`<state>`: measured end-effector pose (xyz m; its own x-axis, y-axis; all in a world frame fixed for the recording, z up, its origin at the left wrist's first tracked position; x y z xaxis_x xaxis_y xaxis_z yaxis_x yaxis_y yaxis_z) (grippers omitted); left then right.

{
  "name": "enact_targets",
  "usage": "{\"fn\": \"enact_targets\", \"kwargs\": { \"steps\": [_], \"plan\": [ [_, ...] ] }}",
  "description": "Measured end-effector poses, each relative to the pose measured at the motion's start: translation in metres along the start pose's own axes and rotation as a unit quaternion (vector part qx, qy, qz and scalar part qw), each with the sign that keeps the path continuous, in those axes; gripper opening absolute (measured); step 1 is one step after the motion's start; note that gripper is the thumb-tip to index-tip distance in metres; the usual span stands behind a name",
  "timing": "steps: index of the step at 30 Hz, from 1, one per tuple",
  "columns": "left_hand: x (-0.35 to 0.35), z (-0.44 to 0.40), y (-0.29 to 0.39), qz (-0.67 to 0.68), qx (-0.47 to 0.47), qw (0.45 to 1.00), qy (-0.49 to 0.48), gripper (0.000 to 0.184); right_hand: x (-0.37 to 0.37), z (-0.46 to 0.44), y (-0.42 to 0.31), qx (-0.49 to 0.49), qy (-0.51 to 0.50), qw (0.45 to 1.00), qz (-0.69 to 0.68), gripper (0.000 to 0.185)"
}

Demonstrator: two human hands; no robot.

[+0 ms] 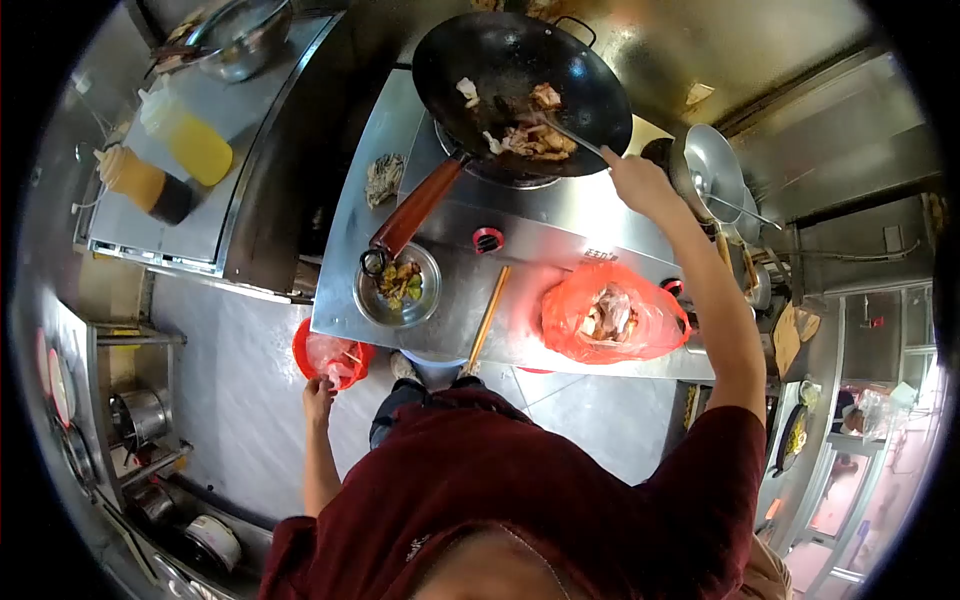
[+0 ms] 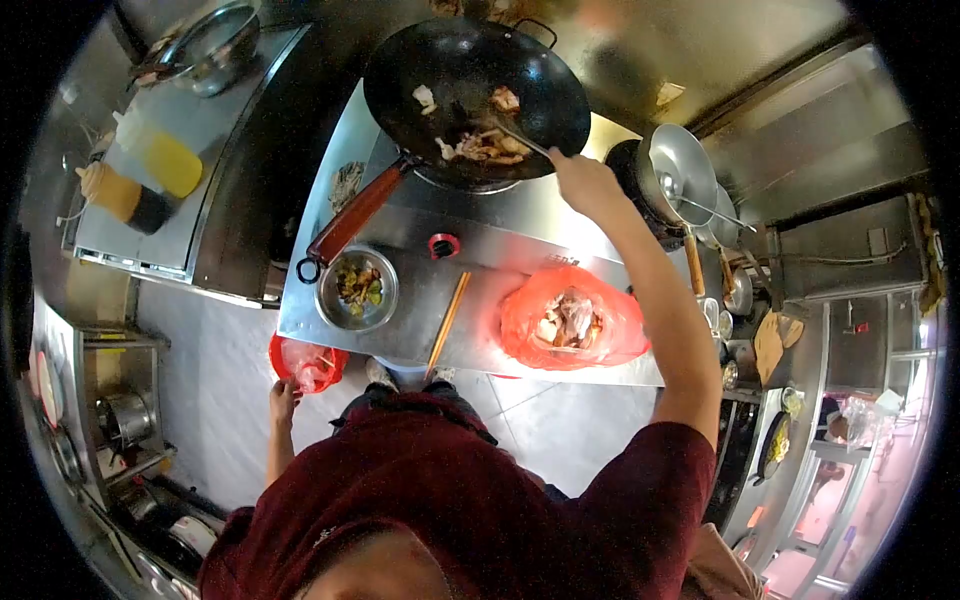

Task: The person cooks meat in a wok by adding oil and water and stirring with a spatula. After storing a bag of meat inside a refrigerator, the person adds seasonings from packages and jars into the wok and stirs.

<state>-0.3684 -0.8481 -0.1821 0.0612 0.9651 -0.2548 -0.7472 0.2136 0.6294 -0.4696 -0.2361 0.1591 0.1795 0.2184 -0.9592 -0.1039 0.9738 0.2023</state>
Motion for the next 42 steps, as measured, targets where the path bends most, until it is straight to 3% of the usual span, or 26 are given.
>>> {"fn": "enact_targets", "kwargs": {
  "steps": [4,8,11,15,17,19,23,25,30,33,35,36,39,42],
  "plan": [
    [0.0,0.006,-0.018,0.008,-0.023,1.0,0.017,0.024,-0.04,0.073,0.017,0.047,0.044,0.997,-0.038,0.036],
    [0.01,0.008,-0.024,-0.006,-0.044,0.999,-0.002,0.025,-0.001,0.048,0.011,0.035,0.001,0.999,0.025,0.037],
    [0.02,0.009,-0.006,-0.005,-0.031,0.999,-0.01,0.026,-0.031,0.048,0.027,0.028,-0.018,0.997,-0.073,0.038],
    [0.037,0.01,0.009,-0.032,-0.005,0.999,-0.024,0.024,0.0,0.014,0.043,0.041,0.12,0.991,0.037,0.035],
    [0.037,0.012,0.01,-0.058,0.003,0.998,-0.019,0.023,0.012,-0.002,0.027,0.047,0.054,0.995,0.069,0.036],
    [0.04,0.014,0.016,-0.054,0.012,0.998,-0.001,0.023,0.0,0.007,0.046,0.046,0.032,0.998,0.0,0.038],
    [0.043,0.01,-0.004,-0.038,-0.02,0.999,-0.018,0.024,0.004,-0.008,0.041,0.095,0.072,0.993,0.01,0.039],
    [0.049,0.011,0.0,-0.061,0.015,0.997,-0.04,0.023,0.018,-0.014,0.021,0.039,0.012,0.998,0.038,0.04],
    [0.055,0.014,0.004,-0.038,0.024,0.999,-0.03,0.023,-0.009,0.022,0.011,0.054,0.076,0.995,-0.026,0.039],
    [0.063,0.004,0.005,-0.06,0.065,0.995,-0.054,0.024,0.007,0.003,0.005,0.019,0.048,0.999,-0.002,0.037],
    [0.057,0.007,0.017,-0.068,0.067,0.994,-0.048,0.025,-0.022,0.039,0.017,-0.033,0.082,0.996,-0.018,0.035],
    [0.055,0.004,0.021,-0.069,0.061,0.995,-0.043,0.025,-0.045,0.058,0.014,0.023,-0.008,0.999,-0.044,0.036],
    [0.055,-0.007,0.013,-0.041,0.03,0.998,-0.043,0.026,-0.009,0.06,0.005,0.019,-0.017,0.999,-0.037,0.037],
    [0.058,-0.016,0.022,-0.127,0.046,0.985,-0.111,0.029,0.008,0.038,-0.015,0.067,0.008,0.994,-0.083,0.04]
  ]
}}
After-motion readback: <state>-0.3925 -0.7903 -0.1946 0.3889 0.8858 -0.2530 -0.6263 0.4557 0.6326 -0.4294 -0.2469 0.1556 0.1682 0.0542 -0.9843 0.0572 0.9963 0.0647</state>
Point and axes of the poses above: each hand's wrist, its own z-axis away from the middle knuckle, its own x-axis out of the palm, y = z × x, the point moved 4 cm from there along -z, towards the middle knuckle, and after that the axes turned 10 degrees about -x, right-handed, at the moved point
